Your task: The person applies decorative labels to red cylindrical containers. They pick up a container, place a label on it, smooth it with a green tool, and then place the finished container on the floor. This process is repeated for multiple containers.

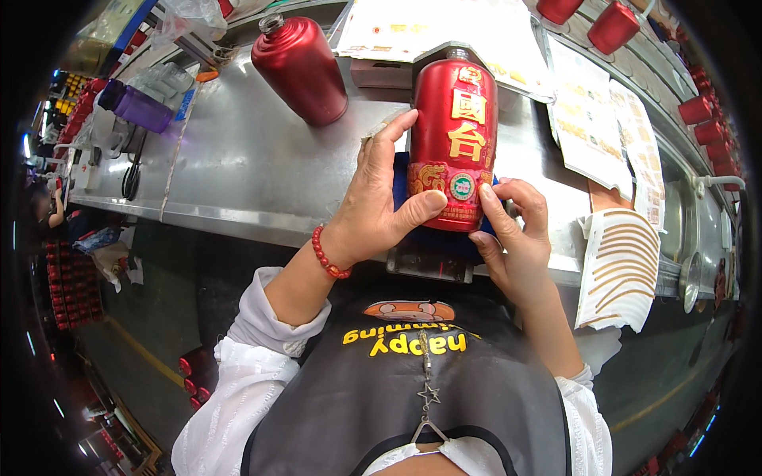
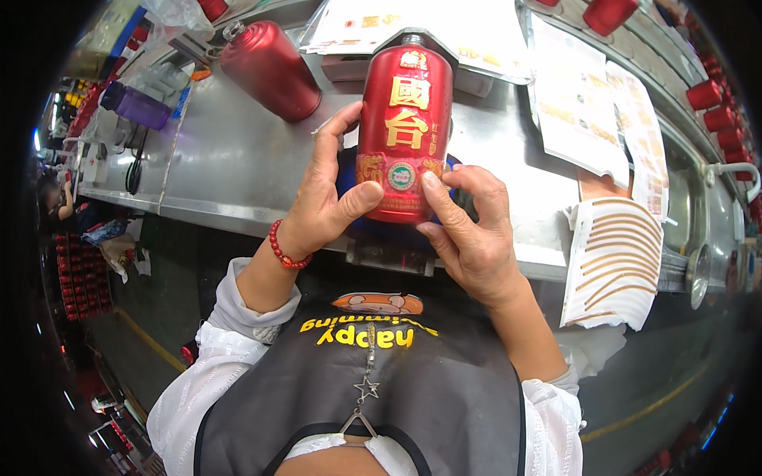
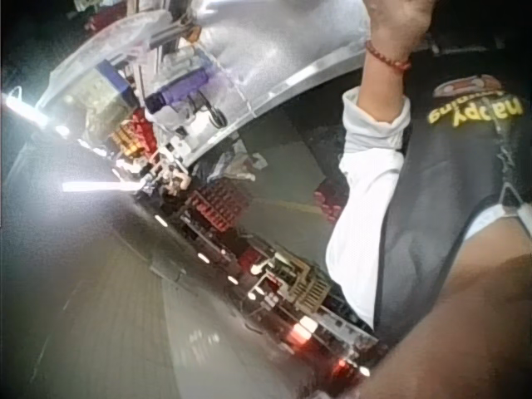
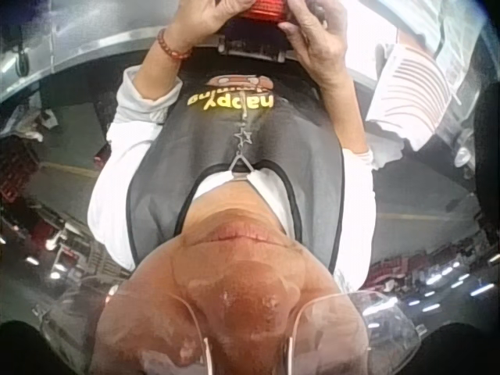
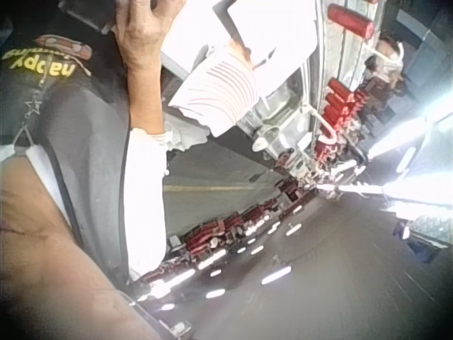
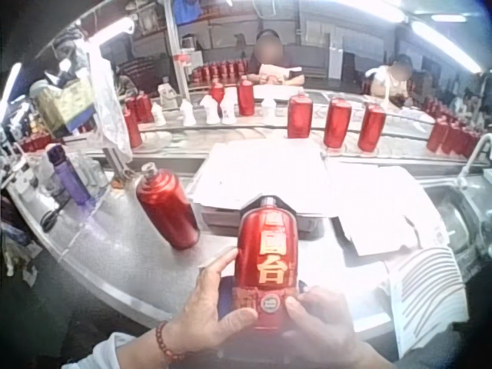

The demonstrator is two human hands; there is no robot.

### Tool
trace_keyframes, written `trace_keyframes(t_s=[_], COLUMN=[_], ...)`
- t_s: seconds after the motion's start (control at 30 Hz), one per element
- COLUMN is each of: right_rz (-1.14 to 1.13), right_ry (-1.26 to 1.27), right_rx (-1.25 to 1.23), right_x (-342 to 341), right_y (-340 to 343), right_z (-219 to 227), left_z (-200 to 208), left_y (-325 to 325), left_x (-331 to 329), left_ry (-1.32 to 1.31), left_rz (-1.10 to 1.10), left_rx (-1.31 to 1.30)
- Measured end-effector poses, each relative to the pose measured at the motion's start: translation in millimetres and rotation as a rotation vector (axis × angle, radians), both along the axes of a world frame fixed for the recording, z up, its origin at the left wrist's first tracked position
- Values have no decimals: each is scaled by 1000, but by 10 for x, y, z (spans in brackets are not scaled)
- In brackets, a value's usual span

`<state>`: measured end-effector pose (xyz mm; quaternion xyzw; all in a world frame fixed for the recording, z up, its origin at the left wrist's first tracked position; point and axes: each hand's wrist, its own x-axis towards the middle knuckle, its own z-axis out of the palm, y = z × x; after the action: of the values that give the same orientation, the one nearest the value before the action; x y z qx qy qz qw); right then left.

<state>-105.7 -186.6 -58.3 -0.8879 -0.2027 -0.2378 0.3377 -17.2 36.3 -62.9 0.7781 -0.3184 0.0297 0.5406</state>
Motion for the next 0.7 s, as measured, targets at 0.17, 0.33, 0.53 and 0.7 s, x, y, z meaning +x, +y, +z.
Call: trace_keyframes(t_s=[0.17,0.33,0.53,0.7], right_rz=[0,8,4,18], right_ry=[-2,3,-28,-20], right_rx=[1,-21,-48,-72], right_x=[7,9,-4,-7], right_y=[3,-12,-12,7], right_z=[-13,-16,-33,-25], left_z=[0,-3,140,117], left_y=[-11,114,220,117], left_x=[-9,1,74,21], left_ry=[54,-54,-462,-256], left_rz=[0,-82,-10,3], left_rx=[-24,54,453,199])
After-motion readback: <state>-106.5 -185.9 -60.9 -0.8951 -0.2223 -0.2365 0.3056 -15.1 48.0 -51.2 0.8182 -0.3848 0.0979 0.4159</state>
